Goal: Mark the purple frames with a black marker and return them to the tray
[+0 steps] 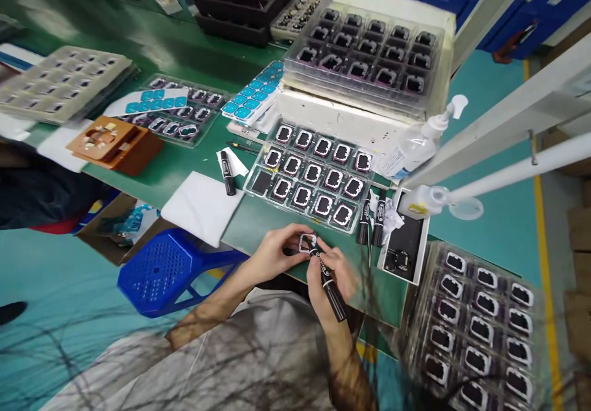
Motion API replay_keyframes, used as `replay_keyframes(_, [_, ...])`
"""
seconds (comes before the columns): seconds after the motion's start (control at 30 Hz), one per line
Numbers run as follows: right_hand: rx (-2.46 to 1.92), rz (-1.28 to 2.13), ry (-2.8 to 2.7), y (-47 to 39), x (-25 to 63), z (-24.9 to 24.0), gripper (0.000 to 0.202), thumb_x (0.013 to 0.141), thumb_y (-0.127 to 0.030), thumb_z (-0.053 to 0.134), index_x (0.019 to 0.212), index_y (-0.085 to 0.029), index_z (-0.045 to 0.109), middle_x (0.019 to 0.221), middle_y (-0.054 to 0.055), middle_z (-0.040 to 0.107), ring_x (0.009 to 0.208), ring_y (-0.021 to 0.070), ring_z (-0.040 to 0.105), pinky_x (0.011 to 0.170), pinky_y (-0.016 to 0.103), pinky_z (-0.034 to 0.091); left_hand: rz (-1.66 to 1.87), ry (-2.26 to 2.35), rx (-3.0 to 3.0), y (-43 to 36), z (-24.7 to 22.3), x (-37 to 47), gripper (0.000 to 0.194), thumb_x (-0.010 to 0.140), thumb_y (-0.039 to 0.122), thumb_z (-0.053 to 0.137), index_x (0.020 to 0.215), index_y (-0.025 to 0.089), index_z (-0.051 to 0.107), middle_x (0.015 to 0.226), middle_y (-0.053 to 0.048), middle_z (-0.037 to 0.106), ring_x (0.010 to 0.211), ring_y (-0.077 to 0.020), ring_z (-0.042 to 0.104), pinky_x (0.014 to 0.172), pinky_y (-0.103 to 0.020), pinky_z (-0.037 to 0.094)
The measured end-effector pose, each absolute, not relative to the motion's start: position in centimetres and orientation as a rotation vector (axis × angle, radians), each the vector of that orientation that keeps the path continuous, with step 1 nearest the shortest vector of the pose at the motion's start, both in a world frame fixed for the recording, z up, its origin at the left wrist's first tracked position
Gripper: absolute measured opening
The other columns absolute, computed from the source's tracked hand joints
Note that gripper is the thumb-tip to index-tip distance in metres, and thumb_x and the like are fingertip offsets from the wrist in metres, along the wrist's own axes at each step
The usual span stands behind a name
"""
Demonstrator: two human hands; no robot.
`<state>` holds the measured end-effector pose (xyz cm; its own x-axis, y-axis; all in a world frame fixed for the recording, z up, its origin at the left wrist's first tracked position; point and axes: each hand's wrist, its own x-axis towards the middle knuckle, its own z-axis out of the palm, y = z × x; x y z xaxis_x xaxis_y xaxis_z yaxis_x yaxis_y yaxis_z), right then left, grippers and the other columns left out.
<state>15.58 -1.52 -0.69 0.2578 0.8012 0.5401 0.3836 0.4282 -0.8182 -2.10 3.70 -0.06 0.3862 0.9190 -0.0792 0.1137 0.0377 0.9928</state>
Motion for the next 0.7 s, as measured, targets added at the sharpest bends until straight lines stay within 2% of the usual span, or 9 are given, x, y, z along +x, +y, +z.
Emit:
replay_keyframes(0.27, [-1.179, 0.246, -1.368, -1.5, 15.7, -1.4, 0.020, 0.093, -0.015, 0.082, 0.106, -0.028, 0.075, 0.087, -0.001, 0.083, 0.092, 0.0297, 0.093, 0.075, 0.041, 0.077, 0.769, 1.027, 1.503, 3.1, -0.3, -2.2, 0.038, 0.104, 0.026, 0.078, 0.141, 0.025, 0.073, 0.128, -0.007, 0.088, 0.113, -0.0252, 0.089, 0.108, -0.038, 0.074])
replay_keyframes(0.5, [-1.159, 0.277, -1.369, -1.3, 15.4, -0.5, 0.014, 0.098, -0.019, 0.077, 0.108, -0.029, 0.075, 0.082, -0.001, 0.078, 0.089, 0.0275, 0.091, 0.067, 0.038, 0.074, 0.805, 1.028, 1.556, 2.9, -0.4, -2.1, 0.040, 0.102, 0.022, 0.077, 0.142, 0.023, 0.073, 0.127, -0.007, 0.089, 0.112, -0.0248, 0.090, 0.105, -0.037, 0.074])
replay_keyframes(0.7, [-1.219, 0.268, -1.387, -1.6, 15.5, -0.8, 0.015, 0.097, -0.020, 0.079, 0.107, -0.029, 0.073, 0.085, -0.001, 0.083, 0.092, 0.0275, 0.092, 0.070, 0.038, 0.075, 0.749, 1.095, 1.588, 2.8, 0.1, -2.2, 0.040, 0.103, 0.024, 0.075, 0.143, 0.025, 0.073, 0.124, -0.008, 0.090, 0.113, -0.0260, 0.089, 0.104, -0.036, 0.073])
